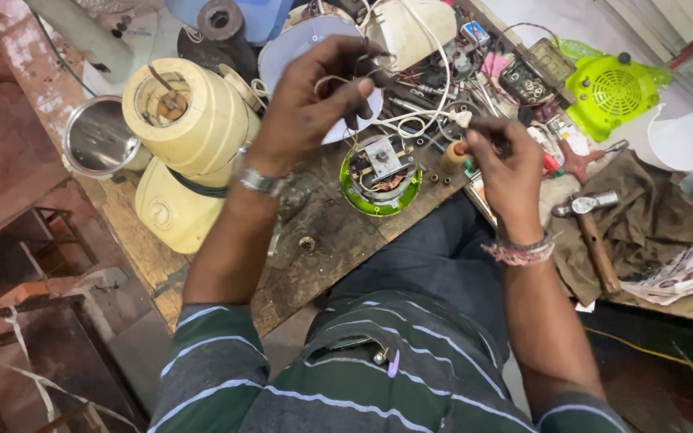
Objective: The person disassembles a small electrical appliance, likely a mixer or grinder, using a screwdriver to remove screws and separate the motor housing. They then apply lubricant to the motor shaft and reassemble the unit, placing the motor back into the base and securing the top cover.
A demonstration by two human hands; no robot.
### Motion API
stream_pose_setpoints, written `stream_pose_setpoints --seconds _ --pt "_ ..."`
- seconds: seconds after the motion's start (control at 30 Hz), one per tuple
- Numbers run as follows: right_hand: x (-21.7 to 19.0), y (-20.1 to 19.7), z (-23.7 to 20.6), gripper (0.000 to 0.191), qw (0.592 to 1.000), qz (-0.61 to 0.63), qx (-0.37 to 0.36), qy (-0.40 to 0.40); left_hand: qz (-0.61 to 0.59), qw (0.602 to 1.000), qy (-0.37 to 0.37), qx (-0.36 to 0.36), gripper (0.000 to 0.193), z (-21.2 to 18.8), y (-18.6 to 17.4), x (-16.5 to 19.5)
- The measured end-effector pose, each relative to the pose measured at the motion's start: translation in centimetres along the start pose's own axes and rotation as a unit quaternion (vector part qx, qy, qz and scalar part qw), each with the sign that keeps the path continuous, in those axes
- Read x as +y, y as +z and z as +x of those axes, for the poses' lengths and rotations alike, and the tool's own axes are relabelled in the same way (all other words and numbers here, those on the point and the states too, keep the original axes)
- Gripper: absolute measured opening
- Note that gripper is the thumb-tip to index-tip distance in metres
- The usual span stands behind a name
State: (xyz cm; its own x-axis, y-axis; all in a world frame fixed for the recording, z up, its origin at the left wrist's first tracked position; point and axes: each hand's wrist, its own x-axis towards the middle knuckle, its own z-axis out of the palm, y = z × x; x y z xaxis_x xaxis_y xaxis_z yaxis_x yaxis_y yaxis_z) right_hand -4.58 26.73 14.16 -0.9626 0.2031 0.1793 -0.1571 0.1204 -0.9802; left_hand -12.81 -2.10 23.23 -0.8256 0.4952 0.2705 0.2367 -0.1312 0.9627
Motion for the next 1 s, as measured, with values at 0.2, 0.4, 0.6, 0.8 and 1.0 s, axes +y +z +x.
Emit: stream_pose_setpoints --seconds 0.2,0.4,0.6,0.8,1.0 --pt "9.2 -1.1 -6.6 0.016 0.980 -0.179 0.038 0.084 0.179 0.973 0.119 0.086 0.096 -3.6 -3.5 0.4" --pt "11.7 2.4 -10.1 0.019 0.977 -0.047 -0.094 0.184 0.231 0.877 0.012 0.421 0.060 -9.8 0.7 -7.8" --pt "10.5 4.3 -9.0 0.020 0.971 -0.085 -0.208 0.079 0.610 0.725 0.079 0.310 0.038 -13.6 3.5 -15.1" --pt "9.8 5.2 -9.6 0.015 0.952 -0.127 -0.267 0.076 0.171 0.909 -0.192 0.327 0.055 -13.6 2.4 -19.2" --pt "8.9 4.0 -9.3 0.015 0.961 -0.128 -0.223 0.105 -0.418 0.749 -0.287 0.426 0.029 -13.9 3.2 -23.5"
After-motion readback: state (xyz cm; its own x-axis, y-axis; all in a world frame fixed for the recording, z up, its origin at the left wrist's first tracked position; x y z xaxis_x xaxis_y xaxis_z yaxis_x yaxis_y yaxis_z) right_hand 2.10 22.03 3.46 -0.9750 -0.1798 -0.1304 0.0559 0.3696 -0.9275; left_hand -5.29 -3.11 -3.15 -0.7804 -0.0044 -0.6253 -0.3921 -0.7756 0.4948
